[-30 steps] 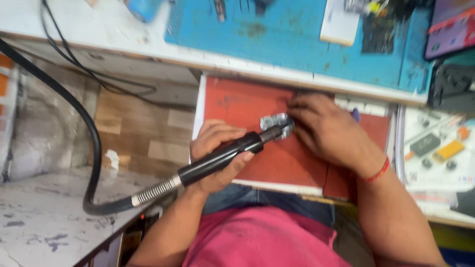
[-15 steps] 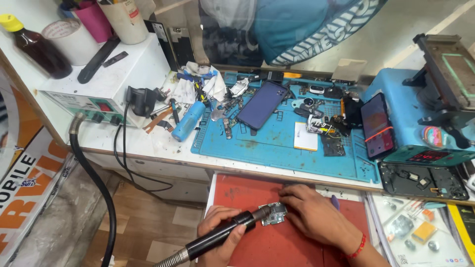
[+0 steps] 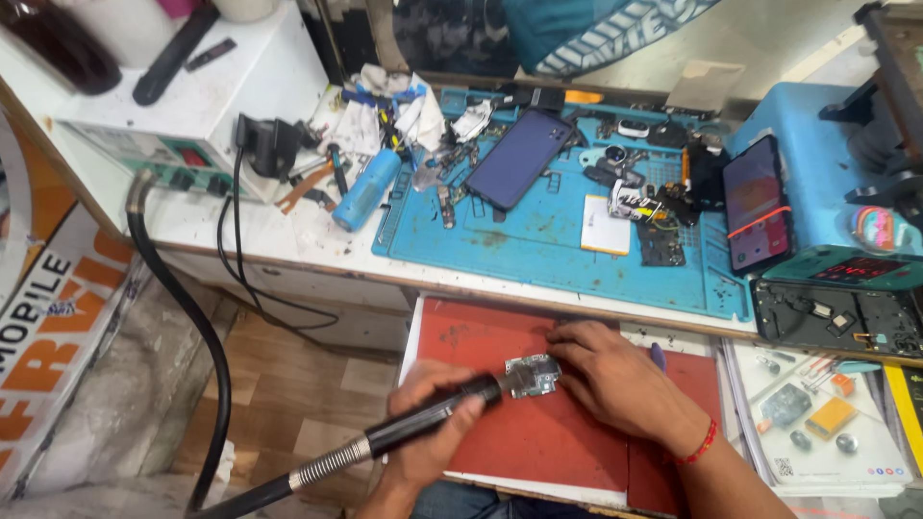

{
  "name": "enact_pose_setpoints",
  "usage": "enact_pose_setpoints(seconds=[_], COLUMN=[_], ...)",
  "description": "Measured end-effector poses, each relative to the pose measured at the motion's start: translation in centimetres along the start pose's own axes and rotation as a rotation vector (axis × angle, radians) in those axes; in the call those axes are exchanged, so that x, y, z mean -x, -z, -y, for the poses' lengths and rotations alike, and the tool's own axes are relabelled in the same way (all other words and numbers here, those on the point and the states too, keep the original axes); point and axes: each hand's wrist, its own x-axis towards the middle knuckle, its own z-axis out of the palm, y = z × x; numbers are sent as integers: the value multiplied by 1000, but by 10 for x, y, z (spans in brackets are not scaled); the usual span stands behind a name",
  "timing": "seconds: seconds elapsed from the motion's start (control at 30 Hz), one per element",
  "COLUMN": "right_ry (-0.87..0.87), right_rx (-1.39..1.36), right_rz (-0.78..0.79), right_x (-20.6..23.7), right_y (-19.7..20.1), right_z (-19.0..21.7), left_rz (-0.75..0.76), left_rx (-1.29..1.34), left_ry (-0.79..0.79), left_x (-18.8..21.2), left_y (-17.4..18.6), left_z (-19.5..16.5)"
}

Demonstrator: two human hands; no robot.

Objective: The person uses a toothbrush to clean a small circuit board, then uses a hot air gun to heat the board while holding it with the other hand. The person repeatedly applies heat to different areas of the circuit board throughout the clip.

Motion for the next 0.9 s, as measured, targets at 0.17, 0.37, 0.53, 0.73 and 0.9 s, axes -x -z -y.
enact_pose_setpoints(seconds=[0.17,0.37,0.53,0.73,0.9], right_ry=[-8,-7,7,69,72], right_rx=[6,13,35,53,43], right_rz=[-1,6,3,-15,-31], right_x=[1,-2,-2,1,-1], right_y=[1,5,7,8,10], right_z=[0,5,7,6,10], left_rz=[137,-62,18,100,92], left_rx=[-103,118,-5,-40,59], left_ry=[-143,132,57,-64,37], left_x=[0,-1,-5,0,1], left_y=[0,2,2,5,4], left_z=[-2,-8,-11,-12,-11])
